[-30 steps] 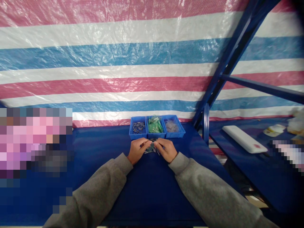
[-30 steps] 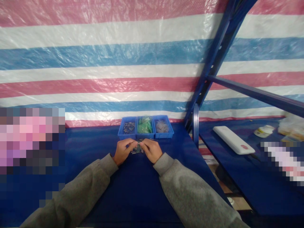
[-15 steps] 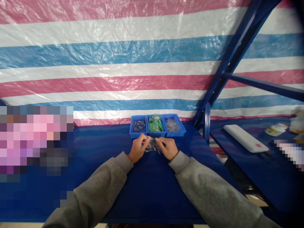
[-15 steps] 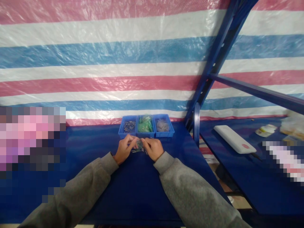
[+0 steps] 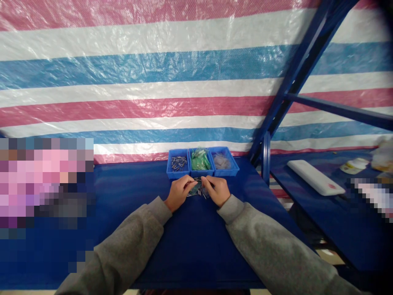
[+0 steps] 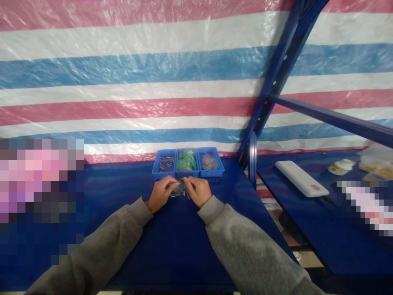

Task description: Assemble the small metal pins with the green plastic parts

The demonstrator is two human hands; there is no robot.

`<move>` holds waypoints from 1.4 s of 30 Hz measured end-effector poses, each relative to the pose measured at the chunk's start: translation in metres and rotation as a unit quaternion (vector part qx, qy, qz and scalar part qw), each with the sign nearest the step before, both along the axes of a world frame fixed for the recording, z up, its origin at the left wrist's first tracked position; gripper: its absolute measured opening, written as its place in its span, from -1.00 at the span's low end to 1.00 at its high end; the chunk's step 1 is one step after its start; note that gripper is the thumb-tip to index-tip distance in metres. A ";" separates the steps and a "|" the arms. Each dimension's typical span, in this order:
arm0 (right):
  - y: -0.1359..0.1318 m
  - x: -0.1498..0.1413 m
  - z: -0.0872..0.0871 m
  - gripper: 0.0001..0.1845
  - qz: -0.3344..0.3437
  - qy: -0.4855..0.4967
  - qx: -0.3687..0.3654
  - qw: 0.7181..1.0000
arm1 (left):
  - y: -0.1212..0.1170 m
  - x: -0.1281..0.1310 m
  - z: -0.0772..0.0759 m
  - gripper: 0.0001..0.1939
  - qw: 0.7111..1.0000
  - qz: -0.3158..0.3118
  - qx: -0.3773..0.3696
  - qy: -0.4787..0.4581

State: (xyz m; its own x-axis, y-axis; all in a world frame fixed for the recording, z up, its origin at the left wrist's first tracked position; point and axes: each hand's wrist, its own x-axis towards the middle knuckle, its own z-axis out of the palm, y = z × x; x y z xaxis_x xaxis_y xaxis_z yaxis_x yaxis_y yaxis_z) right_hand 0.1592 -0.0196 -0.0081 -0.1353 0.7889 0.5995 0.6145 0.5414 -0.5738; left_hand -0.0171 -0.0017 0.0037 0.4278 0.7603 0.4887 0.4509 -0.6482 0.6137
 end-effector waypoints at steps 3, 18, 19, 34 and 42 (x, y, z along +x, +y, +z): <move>-0.001 0.000 0.003 -0.63 -0.004 0.015 0.006 1.000 | 0.001 -0.001 -0.001 -0.74 1.000 -0.010 -0.005 -0.005; 0.001 -0.004 -0.005 -0.77 0.066 0.012 -0.005 0.998 | 0.001 -0.001 -0.002 -0.78 0.997 0.002 -0.061 -0.050; 0.002 -0.003 -0.005 -0.77 0.055 0.014 -0.007 0.998 | 0.000 -0.001 -0.001 -0.77 0.997 0.002 -0.055 -0.057; -0.001 -0.005 -0.002 -0.82 0.062 0.022 -0.016 0.998 | 0.003 -0.002 -0.003 -0.56 0.999 0.031 0.027 0.021; -0.001 -0.003 0.001 -0.60 0.059 0.003 -0.017 0.998 | 0.001 0.000 0.000 -0.71 1.000 0.003 0.001 0.007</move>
State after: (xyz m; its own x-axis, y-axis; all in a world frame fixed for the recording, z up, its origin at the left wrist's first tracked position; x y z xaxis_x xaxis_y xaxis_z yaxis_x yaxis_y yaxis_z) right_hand 0.1563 -0.0201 -0.0073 -0.2252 0.7874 0.5738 0.5439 0.5902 -0.5965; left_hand -0.0174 -0.0006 0.0040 0.4297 0.7621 0.4843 0.4639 -0.6465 0.6057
